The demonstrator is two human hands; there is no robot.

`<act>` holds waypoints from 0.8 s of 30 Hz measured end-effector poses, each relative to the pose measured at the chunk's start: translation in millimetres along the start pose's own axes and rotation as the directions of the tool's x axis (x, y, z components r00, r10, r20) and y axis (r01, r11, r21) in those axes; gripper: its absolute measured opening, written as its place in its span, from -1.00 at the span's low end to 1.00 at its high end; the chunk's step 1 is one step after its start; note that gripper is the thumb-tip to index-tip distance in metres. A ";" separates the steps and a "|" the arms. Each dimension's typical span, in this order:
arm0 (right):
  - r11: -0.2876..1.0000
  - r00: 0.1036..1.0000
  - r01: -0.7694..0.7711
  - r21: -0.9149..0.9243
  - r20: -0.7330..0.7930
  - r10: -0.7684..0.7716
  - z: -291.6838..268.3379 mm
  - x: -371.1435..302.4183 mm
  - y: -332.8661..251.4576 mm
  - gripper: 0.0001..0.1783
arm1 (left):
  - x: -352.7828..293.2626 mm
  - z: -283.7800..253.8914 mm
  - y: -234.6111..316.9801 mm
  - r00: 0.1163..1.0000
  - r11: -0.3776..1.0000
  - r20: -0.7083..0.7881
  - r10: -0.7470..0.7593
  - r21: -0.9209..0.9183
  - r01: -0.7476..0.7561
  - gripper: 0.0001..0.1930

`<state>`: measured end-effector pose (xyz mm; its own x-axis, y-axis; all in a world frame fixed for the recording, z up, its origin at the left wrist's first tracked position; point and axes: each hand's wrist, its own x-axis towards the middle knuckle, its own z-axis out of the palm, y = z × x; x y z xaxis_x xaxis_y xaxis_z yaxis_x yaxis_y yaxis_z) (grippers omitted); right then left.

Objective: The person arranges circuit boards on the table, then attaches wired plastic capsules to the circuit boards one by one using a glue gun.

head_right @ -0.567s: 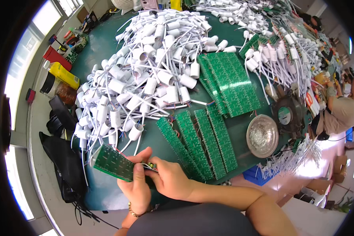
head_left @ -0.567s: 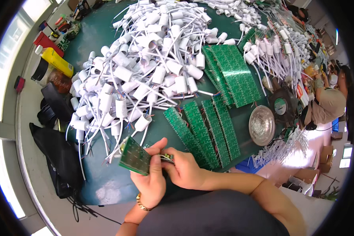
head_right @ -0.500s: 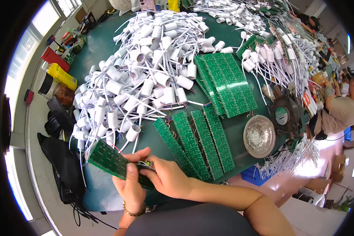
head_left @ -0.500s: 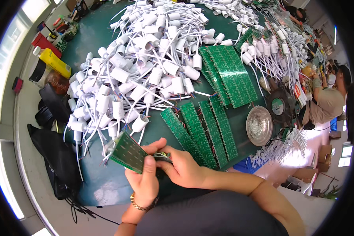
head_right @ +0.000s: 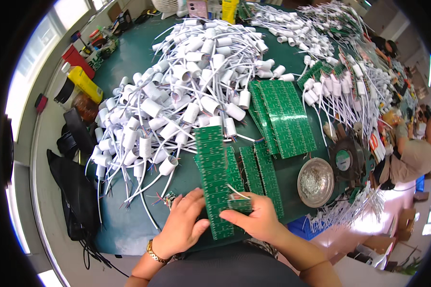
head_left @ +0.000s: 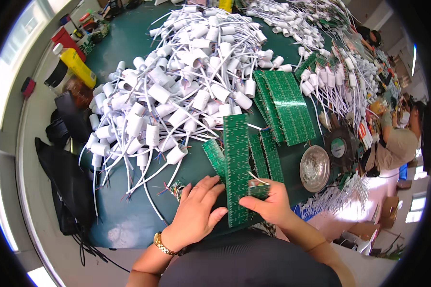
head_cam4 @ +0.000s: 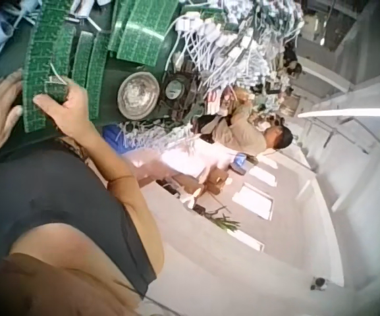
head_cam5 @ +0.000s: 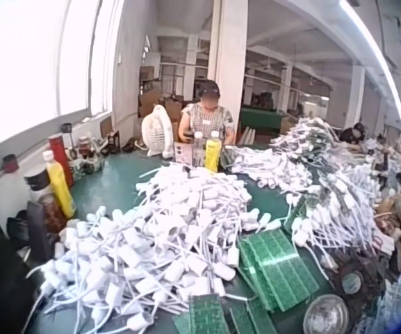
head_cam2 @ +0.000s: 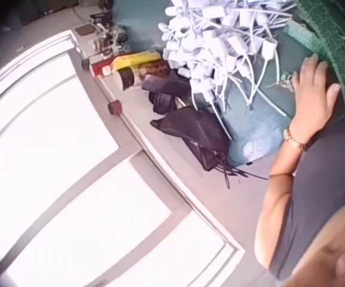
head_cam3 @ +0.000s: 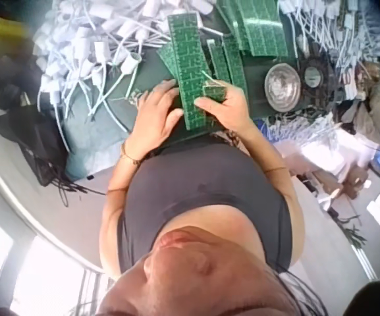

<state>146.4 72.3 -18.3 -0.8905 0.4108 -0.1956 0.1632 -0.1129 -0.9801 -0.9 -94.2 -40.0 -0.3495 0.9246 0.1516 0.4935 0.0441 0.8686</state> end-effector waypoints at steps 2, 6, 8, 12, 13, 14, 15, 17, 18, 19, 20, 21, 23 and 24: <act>0.981 0.986 0.013 -0.194 -0.162 -0.045 -5.6 -8.5 0.2 -0.67 | -6.5 -2.4 -0.7 0.978 0.929 0.199 -0.065 0.371 -0.013 -0.42; 0.979 0.988 0.141 -0.148 -0.047 -0.150 1.6 -21.4 -4.2 -0.71 | -14.1 -20.3 -6.1 0.983 0.975 0.089 -0.162 0.170 0.145 -0.53; 0.921 0.991 0.133 -0.366 0.019 -0.136 14.6 -15.9 -0.7 -0.70 | -17.6 -31.8 -14.1 0.972 0.965 -0.008 -0.237 0.112 0.236 -0.69; 0.799 0.965 0.195 -0.569 -0.035 -0.261 15.0 -18.6 7.1 -0.67 | -13.1 -39.7 -9.6 0.913 0.926 -0.255 -0.317 0.125 0.357 -0.70; 0.798 0.922 0.268 -0.540 -0.095 -0.374 11.5 -19.6 5.5 -0.67 | -8.1 -34.7 -3.1 0.959 0.946 -0.214 -0.186 0.223 0.233 -0.62; 0.823 0.908 0.300 -0.482 -0.121 -0.402 6.1 -17.8 4.2 -0.70 | -1.0 -29.9 5.4 0.986 0.943 -0.155 -0.057 0.316 0.104 -0.55; 0.854 0.915 0.286 -0.435 -0.141 -0.379 0.9 -14.8 10.3 -0.71 | 6.2 -24.2 7.9 1.000 0.948 0.003 0.024 0.316 -0.024 -0.41; 0.863 0.935 0.239 -0.446 -0.134 -0.328 -6.6 -5.5 13.7 -0.75 | 21.6 -1.4 14.6 0.983 0.889 0.181 0.036 0.444 -0.114 -0.24; 0.860 0.933 0.242 -0.449 -0.137 -0.334 -7.7 -4.6 16.1 -0.75 | 27.4 7.6 16.5 0.969 0.818 0.239 0.060 0.545 -0.185 -0.17; 0.929 0.958 0.181 -0.323 -0.154 -0.241 -9.1 -2.8 21.7 -0.76 | 32.1 15.5 10.5 0.969 0.816 0.240 0.065 0.546 -0.190 -0.17; 0.976 0.976 0.112 -0.189 -0.163 -0.144 -10.9 -2.0 27.1 -0.76 | 37.7 25.1 0.0 0.959 0.801 0.266 0.093 0.552 -0.231 -0.13; 0.979 0.973 0.119 -0.163 -0.175 -0.147 -11.9 -2.7 29.4 -0.75 | 40.1 27.3 -5.3 0.950 0.783 0.291 0.112 0.563 -0.265 -0.08; 0.993 0.971 0.114 0.044 -0.216 -0.102 -15.9 -6.3 31.5 -0.74 | 44.1 23.6 -9.8 0.930 0.764 0.346 0.122 0.566 -0.311 -0.09; 0.985 0.968 0.125 0.115 -0.232 -0.096 -18.9 -7.6 37.0 -0.74 | 47.0 20.9 -12.3 0.909 0.748 0.394 0.135 0.562 -0.354 -0.09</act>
<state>167.2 82.0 -53.6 -0.7792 0.6182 -0.1034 0.0007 -0.1642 -0.9864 -6.8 -43.4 -53.4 0.0623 0.9957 0.0690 0.9402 -0.0818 0.3307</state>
